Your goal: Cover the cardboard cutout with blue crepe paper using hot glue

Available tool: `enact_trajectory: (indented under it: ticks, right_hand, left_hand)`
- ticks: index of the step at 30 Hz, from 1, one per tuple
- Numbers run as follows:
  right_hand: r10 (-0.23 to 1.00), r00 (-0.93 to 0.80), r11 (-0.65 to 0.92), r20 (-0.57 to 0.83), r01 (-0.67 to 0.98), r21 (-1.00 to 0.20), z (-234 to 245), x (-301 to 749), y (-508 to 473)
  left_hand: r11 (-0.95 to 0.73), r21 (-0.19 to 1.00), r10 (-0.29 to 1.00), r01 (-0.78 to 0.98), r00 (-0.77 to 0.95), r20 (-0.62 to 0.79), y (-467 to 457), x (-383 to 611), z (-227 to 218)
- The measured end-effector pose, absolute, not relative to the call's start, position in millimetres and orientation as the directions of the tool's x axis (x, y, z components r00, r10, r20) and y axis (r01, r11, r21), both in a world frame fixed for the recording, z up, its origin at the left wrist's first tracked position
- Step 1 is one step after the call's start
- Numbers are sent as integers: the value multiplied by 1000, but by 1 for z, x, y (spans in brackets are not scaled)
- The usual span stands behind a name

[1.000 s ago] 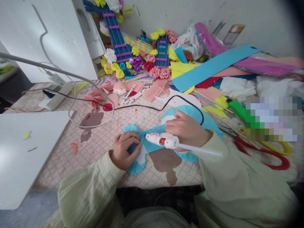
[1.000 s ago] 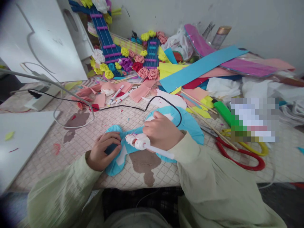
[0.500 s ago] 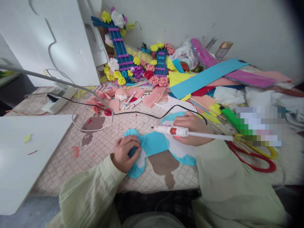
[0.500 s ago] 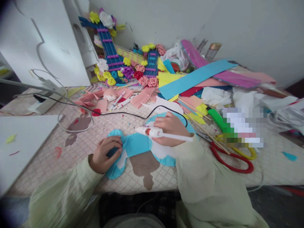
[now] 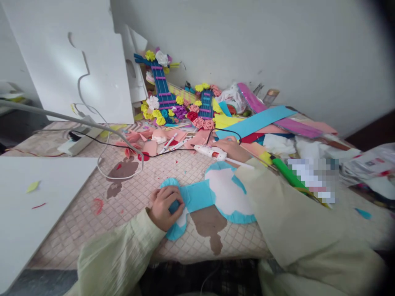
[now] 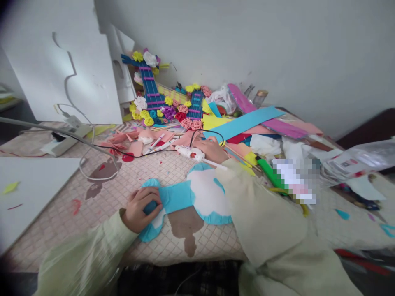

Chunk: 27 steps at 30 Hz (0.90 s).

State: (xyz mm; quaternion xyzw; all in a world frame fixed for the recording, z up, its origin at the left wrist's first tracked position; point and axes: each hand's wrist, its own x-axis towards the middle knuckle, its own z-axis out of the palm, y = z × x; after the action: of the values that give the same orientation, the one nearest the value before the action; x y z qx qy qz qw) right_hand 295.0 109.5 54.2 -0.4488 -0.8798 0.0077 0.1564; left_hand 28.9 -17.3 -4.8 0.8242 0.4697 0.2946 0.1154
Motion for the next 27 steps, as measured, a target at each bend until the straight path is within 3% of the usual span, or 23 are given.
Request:
enact_trajectory:
  ticks: [12, 20, 23, 27]
  right_hand:
    - [720, -666, 690, 194, 717, -99, 14, 269, 128]
    - [673, -724, 739, 149, 668, -94, 31, 269, 120]
    - [742, -643, 666, 192, 738, -104, 45, 308, 100]
    - [893, -332, 375, 305, 922, -96, 49, 383, 51]
  left_hand:
    - [-582, 398, 796, 709, 396, 458, -17, 27, -16]
    - [-600, 395, 775, 696, 382, 504, -16, 28, -17]
    - [-611, 378, 765, 695, 398, 506, -15, 27, -16]
    - [-612, 359, 762, 704, 406, 504, -13, 26, -17]
